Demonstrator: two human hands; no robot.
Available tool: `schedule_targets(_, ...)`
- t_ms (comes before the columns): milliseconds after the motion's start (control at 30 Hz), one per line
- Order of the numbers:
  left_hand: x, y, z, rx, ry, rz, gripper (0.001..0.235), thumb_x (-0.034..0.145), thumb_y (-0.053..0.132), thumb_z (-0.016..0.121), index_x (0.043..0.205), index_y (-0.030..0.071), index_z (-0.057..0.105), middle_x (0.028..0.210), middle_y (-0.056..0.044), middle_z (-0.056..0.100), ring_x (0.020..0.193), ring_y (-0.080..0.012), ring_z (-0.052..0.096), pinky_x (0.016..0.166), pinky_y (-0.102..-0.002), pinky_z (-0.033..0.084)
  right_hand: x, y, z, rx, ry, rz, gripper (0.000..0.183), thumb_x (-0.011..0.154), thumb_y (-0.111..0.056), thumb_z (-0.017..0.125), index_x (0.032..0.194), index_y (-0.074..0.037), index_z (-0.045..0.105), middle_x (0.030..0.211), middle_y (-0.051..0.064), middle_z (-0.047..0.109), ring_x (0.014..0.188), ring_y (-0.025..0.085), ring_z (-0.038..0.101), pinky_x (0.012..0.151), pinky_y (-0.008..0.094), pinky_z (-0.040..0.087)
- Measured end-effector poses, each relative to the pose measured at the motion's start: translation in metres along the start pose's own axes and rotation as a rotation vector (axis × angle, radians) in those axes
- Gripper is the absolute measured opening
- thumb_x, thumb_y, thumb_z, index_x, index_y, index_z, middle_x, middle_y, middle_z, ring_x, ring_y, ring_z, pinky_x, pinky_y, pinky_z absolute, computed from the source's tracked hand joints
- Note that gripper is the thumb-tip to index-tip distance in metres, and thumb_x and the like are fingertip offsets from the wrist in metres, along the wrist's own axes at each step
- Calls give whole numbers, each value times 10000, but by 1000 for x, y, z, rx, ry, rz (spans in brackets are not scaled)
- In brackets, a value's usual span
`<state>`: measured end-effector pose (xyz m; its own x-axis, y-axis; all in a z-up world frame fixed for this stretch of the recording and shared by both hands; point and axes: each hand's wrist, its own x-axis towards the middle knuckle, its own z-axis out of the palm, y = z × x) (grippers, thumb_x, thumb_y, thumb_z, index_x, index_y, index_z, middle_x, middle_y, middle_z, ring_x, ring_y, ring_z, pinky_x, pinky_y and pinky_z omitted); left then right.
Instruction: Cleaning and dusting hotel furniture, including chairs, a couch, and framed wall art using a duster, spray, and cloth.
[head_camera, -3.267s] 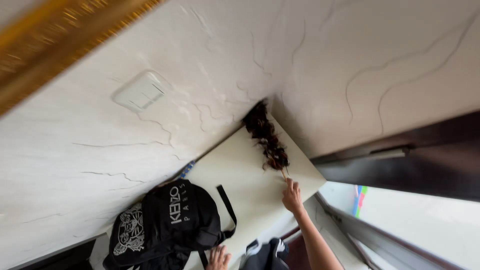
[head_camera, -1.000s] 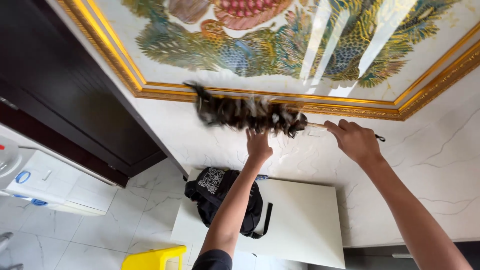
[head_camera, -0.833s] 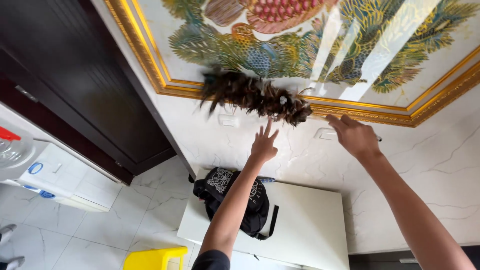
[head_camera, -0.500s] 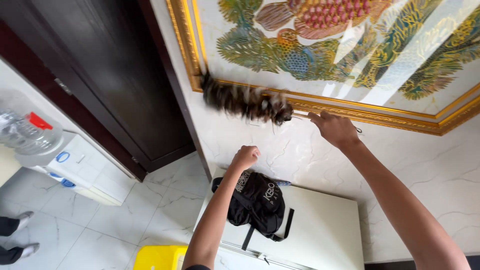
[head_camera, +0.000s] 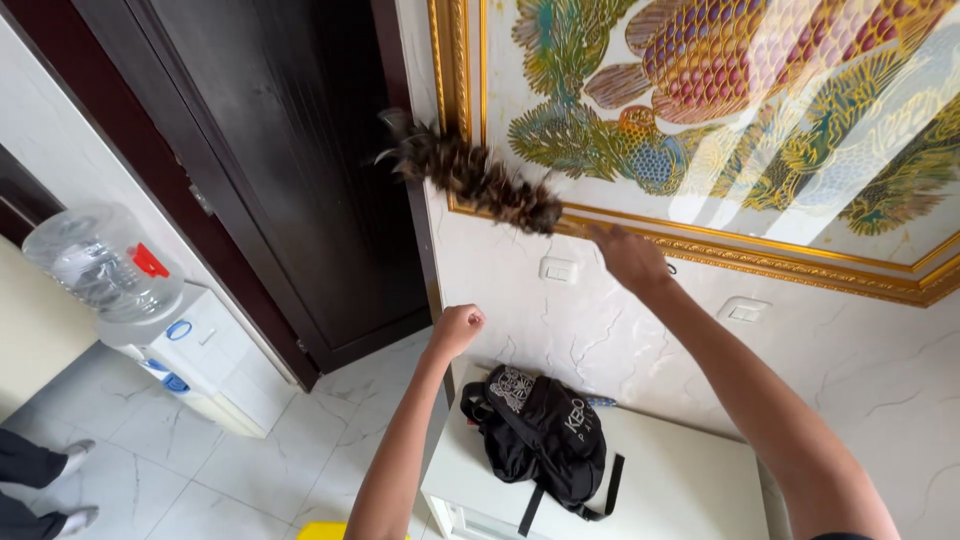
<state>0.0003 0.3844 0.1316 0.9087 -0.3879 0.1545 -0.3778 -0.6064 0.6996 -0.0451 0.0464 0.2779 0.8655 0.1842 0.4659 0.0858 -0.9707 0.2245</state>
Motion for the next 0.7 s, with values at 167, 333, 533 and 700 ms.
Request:
schedule_targets(167, -4, -1, -11, -38, 10, -16, 179, 912, 101, 633, 1029, 70, 765, 995, -113, 780, 855, -238, 755, 774, -367, 587, 8, 11, 63, 126, 166, -313, 540, 806, -50, 511, 1343, -61, 558, 1143, 232, 675, 881, 393, 739, 727, 493, 629)
schedule_targets(333, -9, 26, -22, -32, 71, -16, 185, 889, 82, 641, 1020, 66, 771, 1014, -98, 779, 877, -230, 755, 788, -355, 591, 18, -15, -16, 27, -135, -88, 585, 959, -49, 511, 1533, -148, 456, 1075, 201, 704, 891, 368, 741, 716, 508, 610)
schedule_targets(533, -11, 59, -34, -34, 101, -51, 196, 904, 82, 627, 1043, 83, 766, 1052, -89, 770, 916, -219, 755, 812, -346, 592, 26, -11, -26, -217, 154, -237, 604, 903, -124, 548, 1479, -278, 452, 1042, 187, 715, 761, 323, 754, 607, 450, 618)
schedule_targets(700, -13, 75, -39, -55, 163, 99, 164, 884, 83, 665, 1005, 61, 773, 1004, -110, 794, 931, -216, 760, 827, -343, 595, 29, 0, -12, -101, 51, -89, 662, 966, -86, 526, 1597, -233, 393, 972, 161, 717, 710, 347, 745, 586, 442, 624)
